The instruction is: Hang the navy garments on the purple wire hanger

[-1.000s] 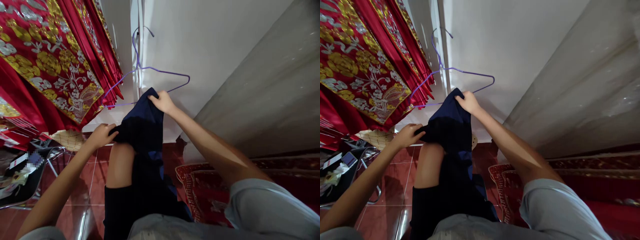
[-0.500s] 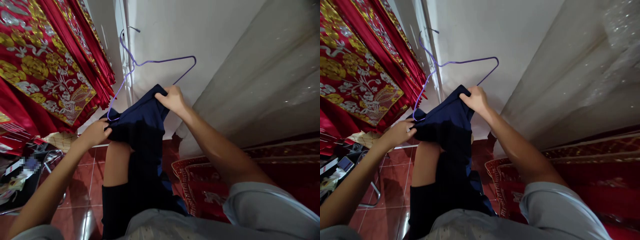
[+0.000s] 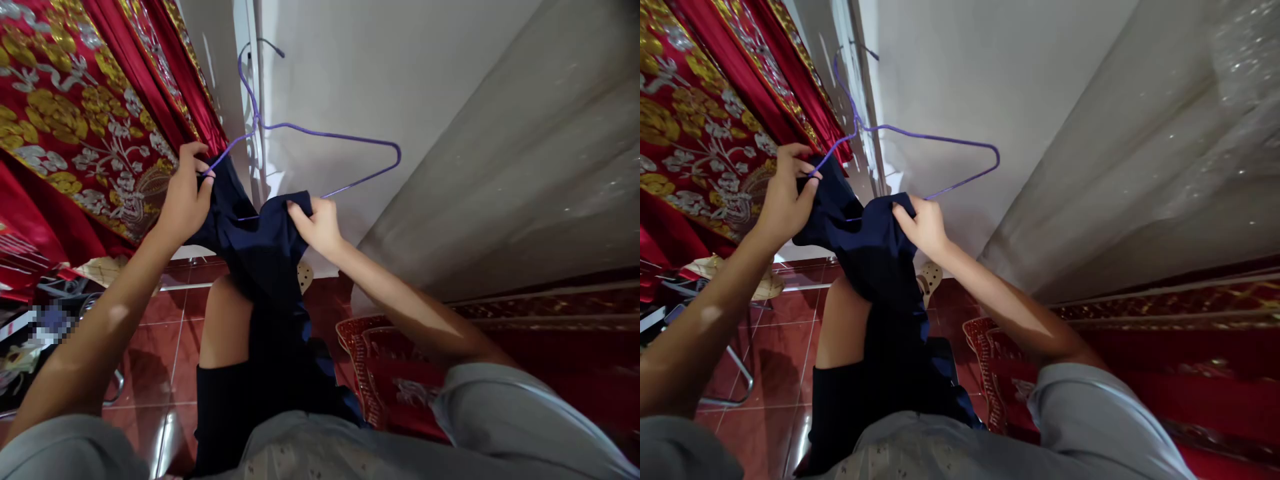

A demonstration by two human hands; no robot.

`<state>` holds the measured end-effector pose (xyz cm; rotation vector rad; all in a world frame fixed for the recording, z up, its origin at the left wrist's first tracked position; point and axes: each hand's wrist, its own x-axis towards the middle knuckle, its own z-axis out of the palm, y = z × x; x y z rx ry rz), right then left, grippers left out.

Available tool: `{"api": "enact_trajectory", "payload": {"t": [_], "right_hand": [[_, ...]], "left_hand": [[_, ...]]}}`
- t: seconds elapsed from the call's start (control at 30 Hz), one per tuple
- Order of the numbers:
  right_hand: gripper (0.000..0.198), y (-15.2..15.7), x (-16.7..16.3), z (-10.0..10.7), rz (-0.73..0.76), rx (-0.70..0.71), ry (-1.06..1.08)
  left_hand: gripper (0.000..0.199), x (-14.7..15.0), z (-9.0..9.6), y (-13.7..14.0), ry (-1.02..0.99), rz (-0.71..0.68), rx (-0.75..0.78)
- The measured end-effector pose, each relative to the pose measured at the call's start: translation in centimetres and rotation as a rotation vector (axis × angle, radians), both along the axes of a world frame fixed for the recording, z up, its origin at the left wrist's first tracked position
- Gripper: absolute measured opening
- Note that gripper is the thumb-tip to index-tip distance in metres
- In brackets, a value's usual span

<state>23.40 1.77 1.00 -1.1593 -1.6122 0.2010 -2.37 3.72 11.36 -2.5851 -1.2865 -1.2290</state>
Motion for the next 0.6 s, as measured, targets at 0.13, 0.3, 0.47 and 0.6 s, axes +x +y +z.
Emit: {"api": "enact_trajectory", "payload": {"t": [0.13,0.3,0.47,0.6], "right_hand": [[0.024,0.0,2.3,1.2,-0.126,0.116,-0.015],[0.062,0.3,6.9,3.4,-0.263,0.252,0.105],[0.030,0.6,10.2,6.3,-0.184,0.048,0.119],[0.017,-0.9,11.6,8.6,0.022,-0.222,0.187]], "left_hand": [[0.021,0.1,-1.5,2.3,0.007,-0.005,0.028],[0.018,-1.1,-0.7,2.2,0.043,0.085,0.100],[0.023,-1.6,-0.2,2.1,0.092,0.116,0.088],[0.029,-2.5,-0.1,2.4,-0.007,0.081,-0.057]]}}
